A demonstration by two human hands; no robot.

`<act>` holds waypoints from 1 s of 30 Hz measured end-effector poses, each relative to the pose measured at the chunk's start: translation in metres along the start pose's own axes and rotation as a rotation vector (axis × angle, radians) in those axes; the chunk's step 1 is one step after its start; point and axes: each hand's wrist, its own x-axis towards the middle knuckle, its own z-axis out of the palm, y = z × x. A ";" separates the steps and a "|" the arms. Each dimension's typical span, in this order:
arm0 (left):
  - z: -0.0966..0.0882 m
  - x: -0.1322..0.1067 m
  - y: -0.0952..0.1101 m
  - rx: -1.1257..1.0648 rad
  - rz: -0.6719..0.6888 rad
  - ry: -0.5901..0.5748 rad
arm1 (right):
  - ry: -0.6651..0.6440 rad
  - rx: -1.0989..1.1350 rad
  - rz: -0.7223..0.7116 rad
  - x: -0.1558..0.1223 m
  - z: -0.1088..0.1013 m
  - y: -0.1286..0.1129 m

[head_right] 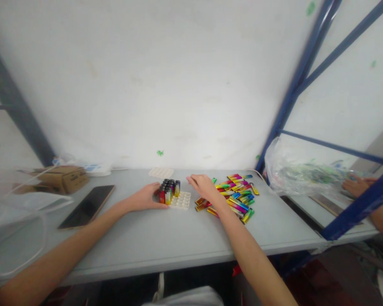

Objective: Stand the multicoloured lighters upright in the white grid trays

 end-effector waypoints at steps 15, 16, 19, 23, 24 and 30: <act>-0.002 0.000 0.002 0.018 -0.001 -0.003 | -0.400 -0.054 0.077 -0.025 -0.044 0.045; -0.002 0.000 0.002 0.012 -0.005 0.001 | -0.401 -0.061 0.058 -0.024 -0.042 0.044; -0.002 0.000 0.002 -0.009 -0.003 0.015 | -0.328 -0.073 0.047 -0.022 -0.037 0.040; -0.001 0.000 0.000 -0.017 0.015 0.018 | -0.160 -0.016 0.122 -0.022 -0.035 0.031; -0.001 0.000 0.000 -0.012 0.018 0.017 | -0.116 0.004 0.132 -0.021 -0.034 0.029; -0.001 -0.001 0.001 -0.003 0.037 0.026 | 0.103 0.419 0.161 -0.006 -0.015 0.010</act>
